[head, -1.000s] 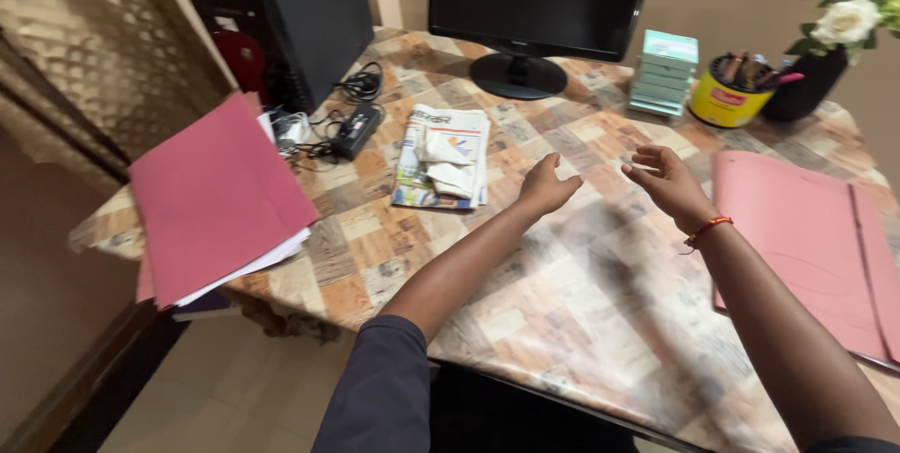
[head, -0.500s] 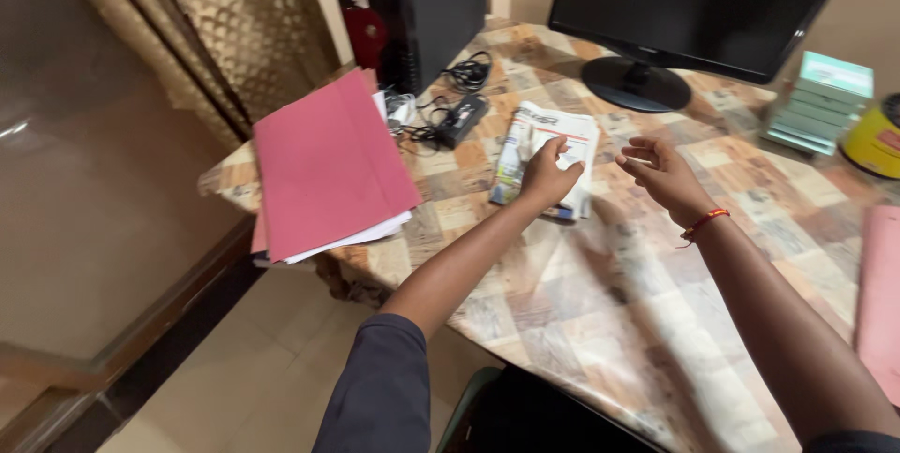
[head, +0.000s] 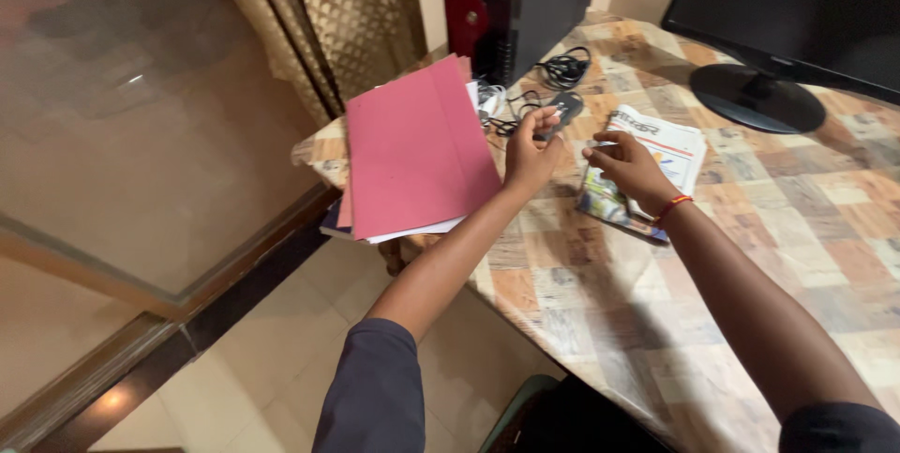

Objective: The person organizes a desk by placing pens into a yellow pen holder, moving the holder, and stacking several pink and green folders. They also handle a newspaper and a white cloth, wiping the pen holder and arranging items on the table.

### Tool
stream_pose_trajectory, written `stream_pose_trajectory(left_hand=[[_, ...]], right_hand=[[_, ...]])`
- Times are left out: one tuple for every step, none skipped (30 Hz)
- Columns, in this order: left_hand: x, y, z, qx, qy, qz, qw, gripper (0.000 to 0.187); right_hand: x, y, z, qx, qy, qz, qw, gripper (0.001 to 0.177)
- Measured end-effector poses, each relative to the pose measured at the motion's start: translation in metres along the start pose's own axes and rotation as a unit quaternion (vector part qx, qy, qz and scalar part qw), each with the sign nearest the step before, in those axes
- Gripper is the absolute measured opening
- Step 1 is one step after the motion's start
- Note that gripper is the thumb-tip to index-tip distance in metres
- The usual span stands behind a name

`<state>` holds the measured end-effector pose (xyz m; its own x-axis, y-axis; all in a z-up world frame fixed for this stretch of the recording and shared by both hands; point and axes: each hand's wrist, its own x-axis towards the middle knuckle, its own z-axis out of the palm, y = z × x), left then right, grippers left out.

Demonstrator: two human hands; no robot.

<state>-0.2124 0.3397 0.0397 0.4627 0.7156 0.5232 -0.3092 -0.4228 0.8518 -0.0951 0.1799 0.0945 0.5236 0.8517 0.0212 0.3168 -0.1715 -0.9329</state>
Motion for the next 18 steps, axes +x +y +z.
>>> stream_pose_trajectory(left_hand=[[0.002,-0.001,-0.011,0.014,0.018,0.0,1.0,0.045],[0.003,-0.003,-0.023,0.028,0.035,0.0,0.999,0.045],[0.005,-0.006,-0.034,0.043,0.053,0.001,0.998,0.044],[0.008,-0.01,-0.048,0.055,0.066,-0.003,0.996,0.045],[0.01,-0.016,-0.061,0.066,0.077,-0.007,0.995,0.046],[0.012,-0.022,-0.074,0.077,0.089,-0.011,0.993,0.047],[0.013,-0.028,-0.088,0.105,0.101,-0.002,0.989,0.047],[0.013,-0.033,-0.105,0.133,0.112,0.006,0.985,0.047],[0.012,-0.039,-0.119,0.16,0.124,0.015,0.979,0.047],[0.012,-0.043,-0.131,0.168,0.131,0.005,0.977,0.046],[0.01,-0.046,-0.142,0.176,0.139,-0.005,0.975,0.046],[0.009,-0.048,-0.152,0.184,0.146,-0.016,0.972,0.045],[0.008,-0.05,-0.158,0.176,0.147,-0.025,0.973,0.046],[0.007,-0.05,-0.163,0.168,0.147,-0.034,0.974,0.047],[0.006,-0.05,-0.168,0.16,0.147,-0.043,0.975,0.048],[0.005,-0.05,-0.172,0.156,0.143,-0.046,0.976,0.048],[0.003,-0.049,-0.175,0.152,0.139,-0.049,0.977,0.047],[0.002,-0.048,-0.178,0.148,0.135,-0.052,0.978,0.047]], right_hand=[[0.006,0.0,0.011,0.01,-0.014,-0.003,1.0,0.058],[0.013,-0.001,0.025,0.02,-0.027,-0.006,0.999,0.056],[0.019,-0.002,0.037,0.03,-0.041,-0.009,0.999,0.055],[0.024,-0.004,0.047,0.021,-0.05,-0.011,0.998,0.053],[0.028,-0.004,0.059,0.011,-0.058,-0.014,0.998,0.051],[0.033,-0.005,0.071,0.001,-0.066,-0.016,0.998,0.05],[0.038,-0.006,0.082,0.003,-0.072,-0.009,0.997,0.05],[0.044,-0.007,0.094,0.004,-0.078,-0.001,0.997,0.05],[0.049,-0.008,0.103,0.005,-0.083,0.006,0.997,0.05],[0.054,-0.009,0.111,0.009,-0.091,0.0,0.996,0.049],[0.057,-0.009,0.119,0.014,-0.099,-0.004,0.995,0.048],[0.059,-0.01,0.126,0.019,-0.107,-0.009,0.994,0.046],[0.06,-0.01,0.132,0.012,-0.103,-0.009,0.995,0.044],[0.061,-0.011,0.138,0.005,-0.098,-0.01,0.995,0.042],[0.062,-0.012,0.143,-0.002,-0.093,-0.01,0.996,0.04],[0.063,-0.015,0.147,-0.007,-0.088,-0.007,0.996,0.038],[0.064,-0.017,0.15,-0.012,-0.083,-0.003,0.996,0.036],[0.064,-0.019,0.154,-0.017,-0.078,0.0,0.997,0.034]])
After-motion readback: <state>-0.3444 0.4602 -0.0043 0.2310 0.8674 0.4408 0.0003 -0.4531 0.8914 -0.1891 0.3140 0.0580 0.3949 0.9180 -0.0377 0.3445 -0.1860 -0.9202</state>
